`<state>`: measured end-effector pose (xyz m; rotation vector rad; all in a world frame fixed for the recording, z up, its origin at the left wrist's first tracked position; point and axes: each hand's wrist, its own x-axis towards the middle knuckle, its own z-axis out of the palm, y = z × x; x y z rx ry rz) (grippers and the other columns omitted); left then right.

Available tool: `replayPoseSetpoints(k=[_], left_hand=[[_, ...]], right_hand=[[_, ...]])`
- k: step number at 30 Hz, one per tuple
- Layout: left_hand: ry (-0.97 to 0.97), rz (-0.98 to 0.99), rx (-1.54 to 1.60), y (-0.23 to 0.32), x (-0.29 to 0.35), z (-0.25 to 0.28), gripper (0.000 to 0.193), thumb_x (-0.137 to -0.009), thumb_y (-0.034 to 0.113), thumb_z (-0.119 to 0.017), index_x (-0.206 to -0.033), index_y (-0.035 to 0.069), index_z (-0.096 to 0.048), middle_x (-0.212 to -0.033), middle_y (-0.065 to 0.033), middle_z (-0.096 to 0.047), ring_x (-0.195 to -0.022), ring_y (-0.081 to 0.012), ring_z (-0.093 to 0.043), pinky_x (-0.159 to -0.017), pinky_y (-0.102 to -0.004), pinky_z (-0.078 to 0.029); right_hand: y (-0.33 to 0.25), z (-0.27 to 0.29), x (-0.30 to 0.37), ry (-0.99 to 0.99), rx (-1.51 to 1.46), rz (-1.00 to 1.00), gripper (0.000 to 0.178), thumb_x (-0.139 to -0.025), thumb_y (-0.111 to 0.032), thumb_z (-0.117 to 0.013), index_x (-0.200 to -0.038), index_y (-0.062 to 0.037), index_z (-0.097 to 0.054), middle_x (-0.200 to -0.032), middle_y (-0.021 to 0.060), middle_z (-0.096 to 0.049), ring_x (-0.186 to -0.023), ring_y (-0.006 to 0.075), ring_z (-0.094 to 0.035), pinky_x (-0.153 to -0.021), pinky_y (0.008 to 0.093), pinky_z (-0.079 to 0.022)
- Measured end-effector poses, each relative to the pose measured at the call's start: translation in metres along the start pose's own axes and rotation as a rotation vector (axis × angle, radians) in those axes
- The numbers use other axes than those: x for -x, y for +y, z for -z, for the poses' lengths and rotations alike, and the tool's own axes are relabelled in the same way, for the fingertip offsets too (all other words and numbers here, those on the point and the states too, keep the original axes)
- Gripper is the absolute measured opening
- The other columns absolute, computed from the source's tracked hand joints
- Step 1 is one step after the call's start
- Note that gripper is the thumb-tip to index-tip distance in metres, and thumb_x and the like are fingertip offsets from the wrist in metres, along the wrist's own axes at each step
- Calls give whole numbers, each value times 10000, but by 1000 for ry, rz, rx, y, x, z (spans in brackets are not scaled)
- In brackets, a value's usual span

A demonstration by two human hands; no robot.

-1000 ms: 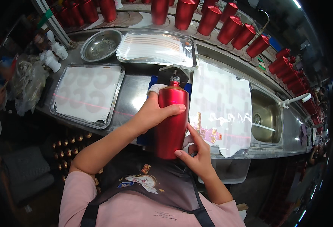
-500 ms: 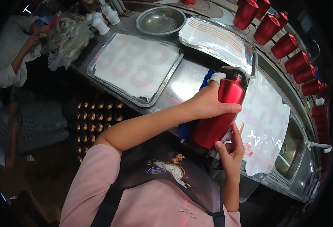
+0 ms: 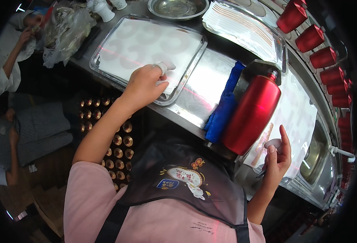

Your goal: The person applies gold crescent-shaped labels to red cylindrical containers using a small brush and a wooden stick, then places the finished containers on a tray.

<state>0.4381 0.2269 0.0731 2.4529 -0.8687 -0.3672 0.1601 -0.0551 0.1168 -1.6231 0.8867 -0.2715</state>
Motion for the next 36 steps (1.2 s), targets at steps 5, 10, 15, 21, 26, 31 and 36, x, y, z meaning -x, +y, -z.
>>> replayPoseSetpoints(k=[5,10,15,21,26,31,36], left_hand=[[-7,-77,-15,-5,-1,1,401,-816,137,-664,-1214,93,-658,-826,-125,-689,-806,-313,-673,-743,-419,-530],[44,-306,-214,-6,-3,0,305,-769,117,-673,-1064,40,-676,-716,-124,-659,-698,-315,-661,-653,-419,-527],[9,-500,-409,1,0,-7,435,-743,78,-646,-1165,-23,-670,-653,-117,-609,-609,-308,-629,-584,-421,-510],[44,-429,-388,2,-1,-14,447,-754,94,-646,-1183,-32,-629,-672,-123,-619,-610,-325,-630,-569,-423,-510],[201,-271,-309,-14,-19,11,308,-851,89,-609,-1147,14,-651,-731,-163,-644,-657,-376,-638,-616,-466,-517],[335,-152,-461,-33,-62,63,152,-895,96,-581,-1003,2,-632,-830,-228,-668,-759,-418,-661,-675,-506,-526],[511,-317,-702,-33,-100,108,235,-928,72,-556,-1113,-56,-623,-865,-203,-683,-683,-353,-675,-637,-440,-549]], right_hand=[[-5,-6,4,5,49,18,592,-888,-73,-681,-1441,31,-495,-897,17,-595,-836,88,-572,-789,215,-446],[-9,-12,5,28,59,-16,575,-898,-68,-656,-1444,18,-498,-909,24,-608,-850,98,-587,-805,216,-450],[-16,-15,4,10,92,39,558,-901,-37,-611,-1446,13,-499,-865,5,-579,-809,77,-560,-788,202,-435],[-12,-13,-1,3,84,15,550,-902,-42,-638,-1435,13,-514,-875,8,-597,-816,80,-573,-776,198,-437],[-8,-6,3,41,48,35,540,-897,-50,-649,-1419,21,-529,-860,7,-596,-822,84,-562,-792,209,-435],[-7,-2,5,53,73,51,543,-899,-73,-649,-1419,29,-525,-858,13,-591,-819,90,-555,-794,213,-427],[-7,-3,7,57,79,84,541,-903,-84,-644,-1417,36,-524,-854,15,-591,-818,91,-556,-790,210,-425]])
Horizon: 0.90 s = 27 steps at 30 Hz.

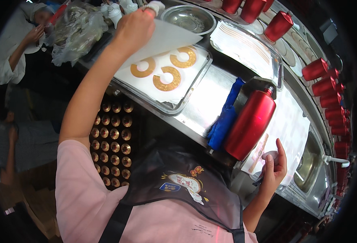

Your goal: The person applies gold crescent-shaped labels to red cylindrical containers using a small brush and a wooden stick, then places the finished containers on a tray.

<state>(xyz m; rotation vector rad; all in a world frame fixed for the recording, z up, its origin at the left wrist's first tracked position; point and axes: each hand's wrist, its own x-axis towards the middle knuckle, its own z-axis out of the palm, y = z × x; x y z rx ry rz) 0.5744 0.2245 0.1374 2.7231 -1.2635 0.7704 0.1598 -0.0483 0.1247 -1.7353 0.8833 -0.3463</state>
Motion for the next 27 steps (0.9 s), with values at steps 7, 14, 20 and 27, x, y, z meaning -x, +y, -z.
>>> replayPoseSetpoints(k=[7,14,20,27], left_hand=[[163,76,21,-25,-49,43,323,-869,96,-580,-1186,40,-610,-847,-242,-661,-777,-440,-663,-691,-520,-543],[298,212,259,28,-66,139,270,-885,5,-572,-1151,15,-614,-783,-224,-665,-726,-332,-700,-633,-469,-533],[87,214,1101,142,-30,170,300,-953,37,-552,-1251,35,-592,-1028,-133,-684,-683,-253,-680,-605,-356,-546],[-48,-55,1388,216,-6,161,335,-991,139,-525,-1243,-74,-584,-1157,-112,-641,-755,-108,-659,-734,-264,-526]], right_hand=[[-13,-4,3,2,-63,13,532,-902,-52,-631,-1416,33,-525,-865,22,-596,-809,82,-557,-761,204,-425],[-55,-54,-5,-185,-50,261,675,-825,-1,-687,-1468,-52,-490,-1068,84,-651,-687,49,-567,-598,182,-455],[-88,-142,-35,-276,22,681,1132,-691,-236,-876,-1571,-11,-200,-1344,267,-549,-1205,425,-571,-959,481,-495],[-65,-123,-38,160,-235,628,470,-886,-124,-680,-1322,6,-564,-938,147,-709,-839,284,-692,-723,368,-549]])
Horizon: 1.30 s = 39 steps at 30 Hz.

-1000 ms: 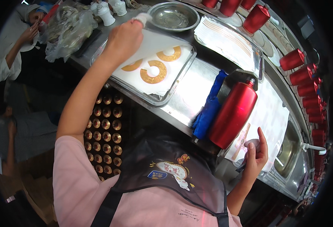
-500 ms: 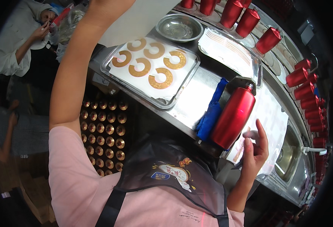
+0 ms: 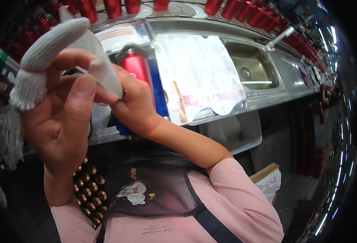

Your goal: The person applies gold crescent-shaped labels to red cylindrical containers using a small brush and a wooden stick, then places the finished containers on a tray.

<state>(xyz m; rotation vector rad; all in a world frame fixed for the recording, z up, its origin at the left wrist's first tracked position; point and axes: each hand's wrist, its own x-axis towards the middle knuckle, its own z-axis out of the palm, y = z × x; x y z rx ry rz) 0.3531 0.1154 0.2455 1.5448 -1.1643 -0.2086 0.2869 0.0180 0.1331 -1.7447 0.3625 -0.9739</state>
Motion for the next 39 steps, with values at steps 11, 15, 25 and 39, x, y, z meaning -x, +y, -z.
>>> replayPoseSetpoints(k=[11,15,25,39], left_hand=[[67,191,11,-84,44,17,414,-1009,132,-549,-1394,-14,-505,-1320,-173,-622,-902,-133,-703,-803,-267,-552],[219,402,16,-106,58,29,375,-1016,124,-554,-1367,-7,-533,-1284,-131,-649,-907,-133,-701,-800,-261,-551],[295,557,1,-105,81,40,336,-983,89,-598,-1310,13,-578,-1194,-94,-656,-862,-142,-698,-717,-249,-558],[590,523,12,-201,22,95,221,-860,43,-678,-1062,-41,-653,-825,-64,-711,-648,-124,-676,-574,-240,-522]], right_hand=[[22,423,203,1049,48,-787,255,-890,-218,-705,-1029,-28,-607,-747,55,-614,-441,106,-471,-373,240,-300],[93,521,312,1486,-105,-892,240,-921,-306,-694,-900,-99,-575,-642,36,-537,-443,149,-445,-391,290,-307],[210,525,331,1135,313,-1124,415,-743,-264,-856,-1013,27,-736,-922,78,-686,-779,196,-618,-747,365,-520],[39,272,42,505,222,-213,288,-969,-30,-592,-1257,-9,-604,-922,9,-631,-633,4,-406,-551,156,-294]])
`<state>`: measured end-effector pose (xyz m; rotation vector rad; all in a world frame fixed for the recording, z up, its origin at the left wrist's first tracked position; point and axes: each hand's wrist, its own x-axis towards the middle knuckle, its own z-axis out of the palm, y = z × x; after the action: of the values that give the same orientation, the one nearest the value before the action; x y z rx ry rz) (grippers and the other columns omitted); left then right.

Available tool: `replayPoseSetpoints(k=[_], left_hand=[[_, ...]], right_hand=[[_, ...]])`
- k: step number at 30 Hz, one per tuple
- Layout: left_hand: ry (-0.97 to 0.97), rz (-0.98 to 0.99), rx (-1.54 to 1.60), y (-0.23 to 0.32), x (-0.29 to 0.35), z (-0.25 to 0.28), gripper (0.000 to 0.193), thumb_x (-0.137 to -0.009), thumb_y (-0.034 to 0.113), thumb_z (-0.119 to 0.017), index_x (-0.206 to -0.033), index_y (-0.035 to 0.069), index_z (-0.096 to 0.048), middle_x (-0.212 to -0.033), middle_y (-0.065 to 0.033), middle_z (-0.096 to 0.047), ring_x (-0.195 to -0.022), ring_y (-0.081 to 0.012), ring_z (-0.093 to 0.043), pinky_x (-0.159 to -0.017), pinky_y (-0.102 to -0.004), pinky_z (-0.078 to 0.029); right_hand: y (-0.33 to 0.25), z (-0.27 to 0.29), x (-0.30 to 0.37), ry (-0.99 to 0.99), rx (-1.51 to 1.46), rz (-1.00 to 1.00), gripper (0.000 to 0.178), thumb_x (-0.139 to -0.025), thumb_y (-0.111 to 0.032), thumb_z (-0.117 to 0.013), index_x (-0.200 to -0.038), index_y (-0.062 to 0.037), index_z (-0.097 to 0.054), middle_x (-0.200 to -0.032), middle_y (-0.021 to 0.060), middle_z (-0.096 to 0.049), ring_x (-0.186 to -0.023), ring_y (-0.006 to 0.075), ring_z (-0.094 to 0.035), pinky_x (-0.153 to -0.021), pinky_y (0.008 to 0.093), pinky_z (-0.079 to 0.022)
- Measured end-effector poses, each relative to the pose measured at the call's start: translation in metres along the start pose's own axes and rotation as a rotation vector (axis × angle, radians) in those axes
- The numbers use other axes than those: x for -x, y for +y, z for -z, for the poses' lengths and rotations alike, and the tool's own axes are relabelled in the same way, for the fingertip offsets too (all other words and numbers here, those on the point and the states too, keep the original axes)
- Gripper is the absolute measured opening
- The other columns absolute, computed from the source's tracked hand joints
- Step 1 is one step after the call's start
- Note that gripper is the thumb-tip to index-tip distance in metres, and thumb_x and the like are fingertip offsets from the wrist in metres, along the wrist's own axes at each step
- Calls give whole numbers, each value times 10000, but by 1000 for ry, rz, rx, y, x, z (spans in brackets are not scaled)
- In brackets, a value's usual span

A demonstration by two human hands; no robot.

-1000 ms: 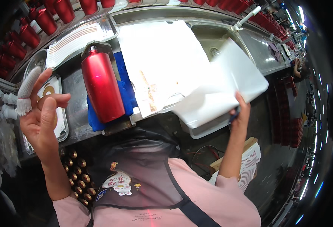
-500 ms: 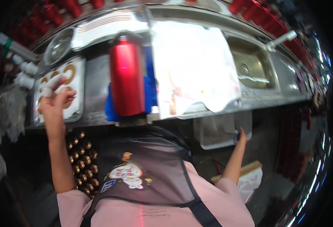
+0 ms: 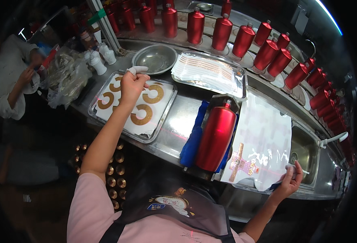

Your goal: The person applies gold crescent-shaped labels to red cylindrical containers using a small brush and a wooden stick, then places the finished containers on a tray.

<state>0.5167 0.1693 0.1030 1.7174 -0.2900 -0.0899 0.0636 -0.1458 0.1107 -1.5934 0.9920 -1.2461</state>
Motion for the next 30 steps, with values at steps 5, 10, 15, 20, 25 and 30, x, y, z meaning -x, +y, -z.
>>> replayPoseSetpoints(k=[5,10,15,20,25,30], left_hand=[[-88,-129,-376,-4,-54,-67,227,-810,159,-738,-855,-42,-643,-780,-140,-719,-699,-228,-698,-676,-352,-550],[-67,31,-762,-17,-104,-113,419,-745,306,-808,-1000,11,-654,-1025,-172,-719,-962,-340,-690,-825,-451,-543],[-29,70,-808,-34,-122,-124,515,-712,329,-824,-1082,18,-645,-1092,-186,-704,-1036,-356,-677,-858,-461,-543],[-29,79,-794,-37,-126,-120,548,-688,331,-828,-1114,39,-645,-1114,-192,-700,-1051,-357,-674,-863,-458,-545],[-41,109,-832,-40,-128,-125,612,-664,306,-835,-1151,-11,-643,-1142,-211,-696,-1080,-358,-670,-918,-409,-533],[-21,72,-793,-45,-136,-125,495,-692,218,-790,-1128,18,-667,-1110,-212,-703,-1061,-357,-675,-937,-408,-529]], right_hand=[[-2,-46,14,-164,-13,-123,277,-940,-11,-597,-1216,0,-616,-958,25,-631,-768,45,-515,-655,167,-378],[1,-63,18,-226,11,-167,266,-928,-5,-605,-1192,15,-621,-947,37,-627,-816,79,-557,-702,193,-421],[4,-71,13,-223,24,-225,258,-924,-14,-609,-1180,12,-621,-924,29,-624,-748,54,-512,-641,179,-376],[9,-82,3,-250,22,-257,259,-922,-19,-612,-1179,9,-621,-927,34,-636,-710,37,-481,-604,175,-346],[11,-83,-1,-319,-17,-302,258,-922,-23,-613,-1179,6,-622,-926,37,-640,-701,34,-472,-600,173,-342],[13,-77,-4,-304,28,-275,263,-925,-37,-617,-1185,5,-622,-931,34,-633,-724,43,-483,-633,178,-361]])
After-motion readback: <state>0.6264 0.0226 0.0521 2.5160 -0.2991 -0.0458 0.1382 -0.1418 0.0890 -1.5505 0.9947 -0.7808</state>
